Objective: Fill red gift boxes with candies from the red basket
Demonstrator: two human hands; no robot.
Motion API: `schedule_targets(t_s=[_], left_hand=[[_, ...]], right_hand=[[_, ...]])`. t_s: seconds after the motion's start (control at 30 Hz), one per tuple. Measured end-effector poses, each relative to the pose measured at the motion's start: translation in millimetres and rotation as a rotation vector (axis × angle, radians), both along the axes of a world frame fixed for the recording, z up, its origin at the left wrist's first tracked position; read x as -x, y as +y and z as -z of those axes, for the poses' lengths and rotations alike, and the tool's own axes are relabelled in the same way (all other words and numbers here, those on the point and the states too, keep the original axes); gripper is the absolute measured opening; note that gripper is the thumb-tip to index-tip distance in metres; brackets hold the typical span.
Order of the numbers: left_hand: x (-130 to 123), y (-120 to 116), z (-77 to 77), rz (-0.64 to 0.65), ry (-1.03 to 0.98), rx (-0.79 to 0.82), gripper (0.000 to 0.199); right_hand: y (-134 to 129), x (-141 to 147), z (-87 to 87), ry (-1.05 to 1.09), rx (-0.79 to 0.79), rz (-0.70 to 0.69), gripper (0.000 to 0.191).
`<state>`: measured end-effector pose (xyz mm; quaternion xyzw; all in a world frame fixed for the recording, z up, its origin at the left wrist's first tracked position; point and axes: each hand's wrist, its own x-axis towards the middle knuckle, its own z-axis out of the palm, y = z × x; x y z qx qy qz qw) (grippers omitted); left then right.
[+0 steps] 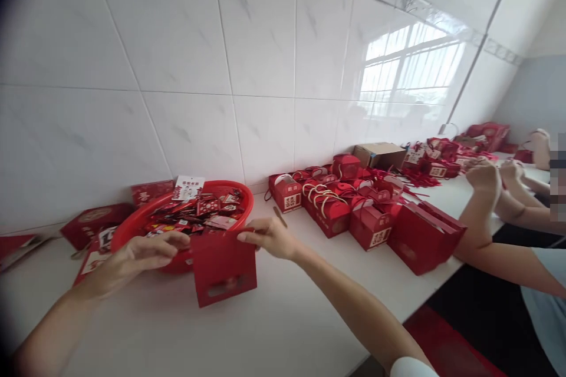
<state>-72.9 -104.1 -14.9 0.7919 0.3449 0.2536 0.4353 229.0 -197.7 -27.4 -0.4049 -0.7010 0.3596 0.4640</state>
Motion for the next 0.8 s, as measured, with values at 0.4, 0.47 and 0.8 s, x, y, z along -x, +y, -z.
schedule_targets(t_s=[0.4,0.47,0.8], left_hand=[[-15,-1,0.7,-0.077,0.108,-0.091,0.042],[-13,2,5.5,-0.099,0.11,-0.104,0.042],[-9,9,25.0,-0.173,0.071,-0.153,0.034]], right_hand=[[-42,-251,-147.8,0.034,-0.306,1.322,0.025],[-32,-278,-141.4,-0.033,-0.215,1.469,0.023],[43,-329,-92.2,-0.213,0.036,1.567,0.022]])
